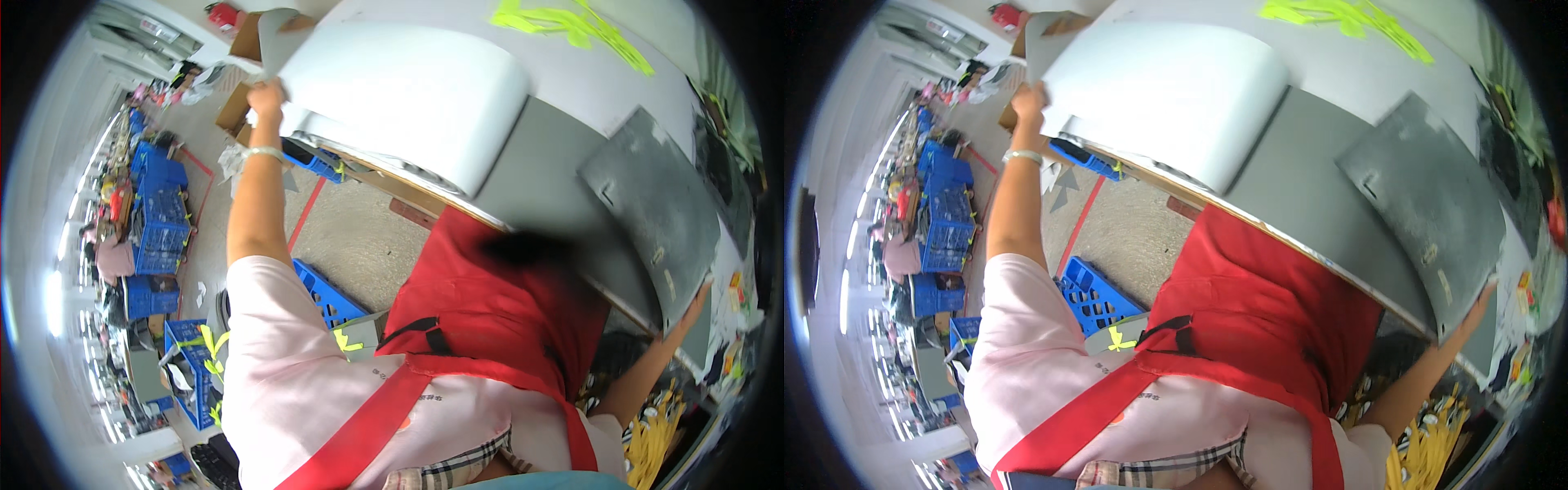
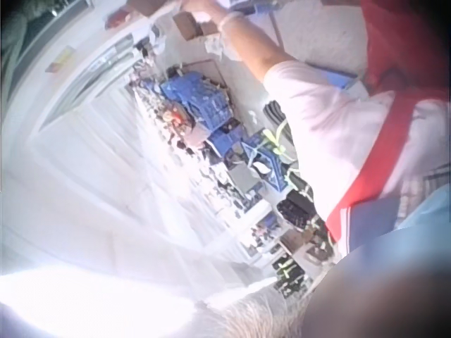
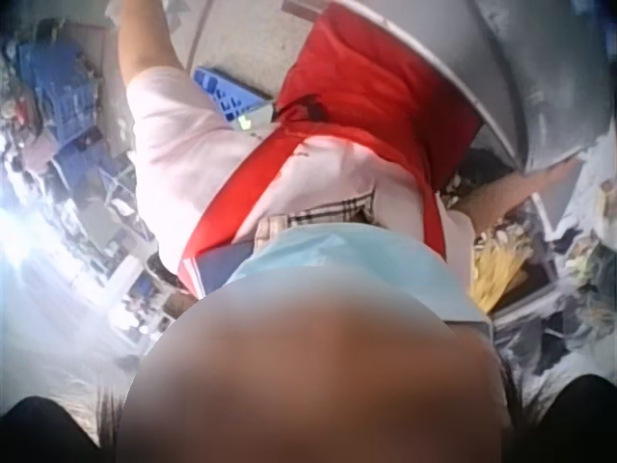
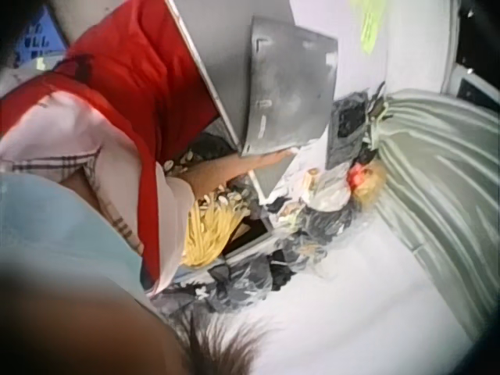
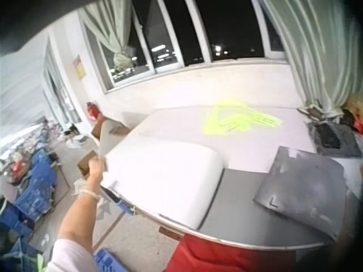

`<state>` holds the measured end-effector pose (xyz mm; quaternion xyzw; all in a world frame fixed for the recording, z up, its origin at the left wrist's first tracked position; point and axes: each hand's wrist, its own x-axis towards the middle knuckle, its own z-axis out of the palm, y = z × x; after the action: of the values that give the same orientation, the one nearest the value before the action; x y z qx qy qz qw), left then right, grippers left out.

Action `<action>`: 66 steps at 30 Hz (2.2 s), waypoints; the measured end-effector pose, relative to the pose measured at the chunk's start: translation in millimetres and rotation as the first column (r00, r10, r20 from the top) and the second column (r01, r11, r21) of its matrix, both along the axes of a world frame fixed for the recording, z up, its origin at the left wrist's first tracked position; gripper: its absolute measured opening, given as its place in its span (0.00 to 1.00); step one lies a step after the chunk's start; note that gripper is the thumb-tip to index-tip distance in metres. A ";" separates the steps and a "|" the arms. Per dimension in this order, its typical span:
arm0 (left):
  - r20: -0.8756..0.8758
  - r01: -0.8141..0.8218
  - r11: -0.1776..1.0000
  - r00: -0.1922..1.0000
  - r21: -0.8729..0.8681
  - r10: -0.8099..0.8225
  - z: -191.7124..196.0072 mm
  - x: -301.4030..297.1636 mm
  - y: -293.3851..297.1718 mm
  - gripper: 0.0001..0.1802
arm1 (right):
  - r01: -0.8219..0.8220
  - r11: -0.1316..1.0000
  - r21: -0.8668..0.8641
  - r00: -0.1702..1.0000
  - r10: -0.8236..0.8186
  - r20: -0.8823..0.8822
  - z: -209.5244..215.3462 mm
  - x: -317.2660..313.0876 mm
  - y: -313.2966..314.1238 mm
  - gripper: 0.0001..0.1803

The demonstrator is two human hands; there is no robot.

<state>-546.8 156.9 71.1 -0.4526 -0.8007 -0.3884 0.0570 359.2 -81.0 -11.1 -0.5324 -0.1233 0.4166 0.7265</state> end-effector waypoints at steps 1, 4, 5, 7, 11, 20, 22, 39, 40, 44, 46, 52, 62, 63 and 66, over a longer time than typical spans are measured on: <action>-0.018 -0.019 0.995 1.000 -0.101 0.017 -19.7 -18.0 -8.9 0.24 | -0.035 0.999 0.013 0.999 0.035 -0.017 2.2 -19.2 20.9 0.33; -0.003 -0.145 0.949 0.989 -0.279 0.150 -68.3 -46.5 -46.7 0.35 | -0.181 0.983 0.021 0.983 0.181 0.015 -7.7 -33.3 34.0 0.34; 0.088 -0.140 0.974 0.984 -0.179 0.158 -92.5 -22.9 -42.6 0.33 | -0.201 0.979 0.011 0.978 0.200 0.059 2.9 -29.8 28.0 0.34; 0.277 -0.116 0.977 0.947 -0.176 0.163 -98.6 18.5 -32.7 0.26 | -0.242 0.970 -0.011 0.962 0.241 0.129 19.9 -40.2 14.2 0.34; 0.271 -0.148 0.983 0.947 -0.105 0.172 -72.7 9.7 -43.2 0.23 | -0.339 0.940 -0.025 0.917 0.337 0.213 29.0 -69.0 20.0 0.34; 0.191 -0.377 0.904 0.890 -0.202 0.414 -51.6 24.7 -66.7 0.46 | -0.324 0.933 -0.154 0.819 0.358 0.449 26.9 -68.8 20.5 0.36; 0.063 -0.151 0.976 0.988 0.156 0.143 -35.3 37.3 -70.5 0.41 | -0.325 0.929 -0.180 0.789 0.371 0.490 16.2 -59.7 28.9 0.36; -0.162 0.964 0.231 0.251 0.131 -0.954 -32.0 396.5 -156.6 0.13 | -0.221 0.899 -0.378 0.627 0.428 0.651 -33.4 41.9 90.1 0.26; -0.150 0.969 0.206 0.226 0.138 -0.962 -37.8 399.4 -154.1 0.13 | -0.193 0.901 -0.389 0.632 0.418 0.653 -38.1 53.4 82.6 0.26; -0.150 0.958 0.176 0.144 -0.227 -0.978 -49.9 392.2 -153.8 0.12 | -0.247 0.915 -0.318 0.672 0.398 0.625 -37.3 67.2 56.2 0.23; -0.167 0.917 0.221 0.174 -0.331 -0.970 -52.0 381.9 -155.5 0.10 | -0.218 0.928 -0.302 0.630 0.370 0.683 -22.0 12.6 58.6 0.22; -0.108 0.966 0.212 0.197 -0.147 -0.974 -49.1 395.7 -155.2 0.13 | -0.146 0.886 -0.441 0.533 0.446 0.719 21.4 -51.6 52.9 0.16; -0.022 0.938 0.215 0.217 -0.271 -0.976 -39.2 395.2 -170.1 0.17 | -0.207 0.920 -0.333 0.558 0.391 0.732 23.3 -67.5 34.3 0.18; 0.012 0.928 0.204 0.218 -0.312 -0.976 -37.9 396.0 -169.7 0.20 | -0.241 0.916 -0.322 0.577 0.402 0.711 16.0 -54.7 35.5 0.17; 0.066 0.932 0.197 0.227 -0.305 -0.972 -38.8 395.0 -171.6 0.20 | -0.283 0.911 -0.299 0.628 0.412 0.661 9.8 -45.4 36.6 0.17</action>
<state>-151.8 -14.7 32.2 -0.8788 -0.3881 -0.1891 -0.2034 313.8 -44.4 -1.3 -0.6755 -0.4593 0.3197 0.4802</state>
